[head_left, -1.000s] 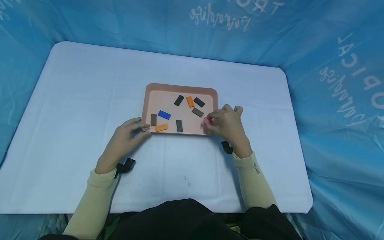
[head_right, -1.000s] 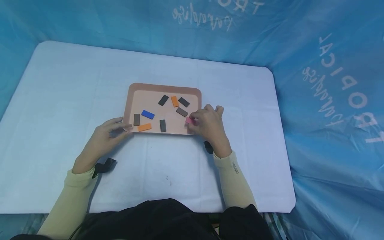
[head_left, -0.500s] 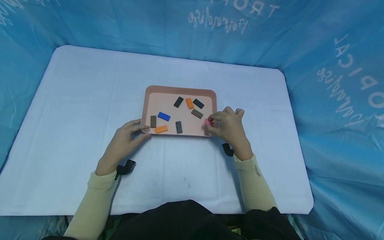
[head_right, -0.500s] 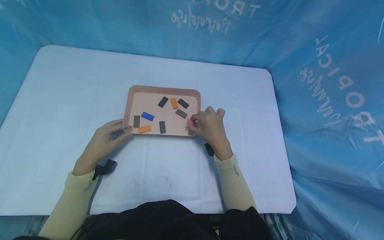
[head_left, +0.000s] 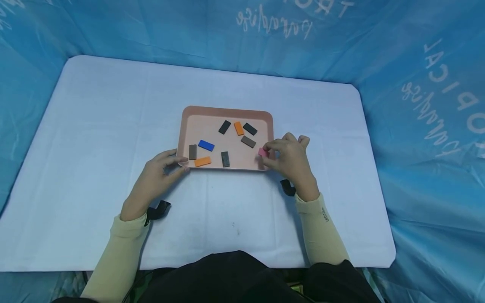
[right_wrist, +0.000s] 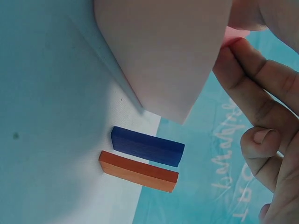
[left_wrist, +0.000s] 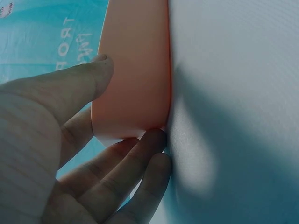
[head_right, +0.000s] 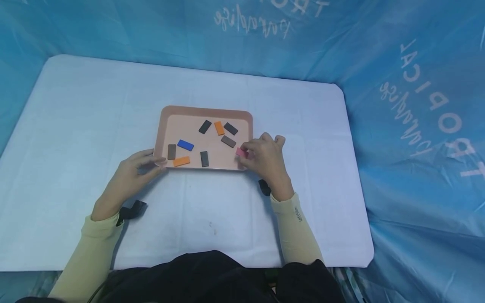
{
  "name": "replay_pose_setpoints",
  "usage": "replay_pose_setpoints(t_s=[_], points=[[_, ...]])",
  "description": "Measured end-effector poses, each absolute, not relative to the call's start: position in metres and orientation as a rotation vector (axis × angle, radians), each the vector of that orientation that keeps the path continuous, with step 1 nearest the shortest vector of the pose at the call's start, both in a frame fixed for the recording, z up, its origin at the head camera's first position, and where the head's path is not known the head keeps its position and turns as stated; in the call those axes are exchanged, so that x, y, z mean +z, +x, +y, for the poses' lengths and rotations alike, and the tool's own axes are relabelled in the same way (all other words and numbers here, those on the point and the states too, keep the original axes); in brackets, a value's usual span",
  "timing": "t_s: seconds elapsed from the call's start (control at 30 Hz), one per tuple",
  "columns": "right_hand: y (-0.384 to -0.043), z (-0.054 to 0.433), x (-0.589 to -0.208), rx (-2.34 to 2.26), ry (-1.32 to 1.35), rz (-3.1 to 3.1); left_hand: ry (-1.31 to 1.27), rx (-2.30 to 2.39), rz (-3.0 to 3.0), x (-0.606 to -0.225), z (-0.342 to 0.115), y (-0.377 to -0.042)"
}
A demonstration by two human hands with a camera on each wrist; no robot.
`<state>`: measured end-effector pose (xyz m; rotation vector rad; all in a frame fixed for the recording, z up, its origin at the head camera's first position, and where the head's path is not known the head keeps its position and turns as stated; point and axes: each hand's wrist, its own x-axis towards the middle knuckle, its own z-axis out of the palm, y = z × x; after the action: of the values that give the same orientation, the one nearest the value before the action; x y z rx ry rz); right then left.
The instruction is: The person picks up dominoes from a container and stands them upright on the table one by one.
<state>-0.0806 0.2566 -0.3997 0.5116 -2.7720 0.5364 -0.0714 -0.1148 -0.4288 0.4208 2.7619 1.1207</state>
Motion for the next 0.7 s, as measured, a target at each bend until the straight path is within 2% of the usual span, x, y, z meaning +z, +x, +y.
replay_pose_setpoints(t_s=[0.7], points=[[-0.074,0.28,-0.394,0.694,0.28,-2.61,0.404,1.125,2.752,-0.427,-0.114,-0.071]])
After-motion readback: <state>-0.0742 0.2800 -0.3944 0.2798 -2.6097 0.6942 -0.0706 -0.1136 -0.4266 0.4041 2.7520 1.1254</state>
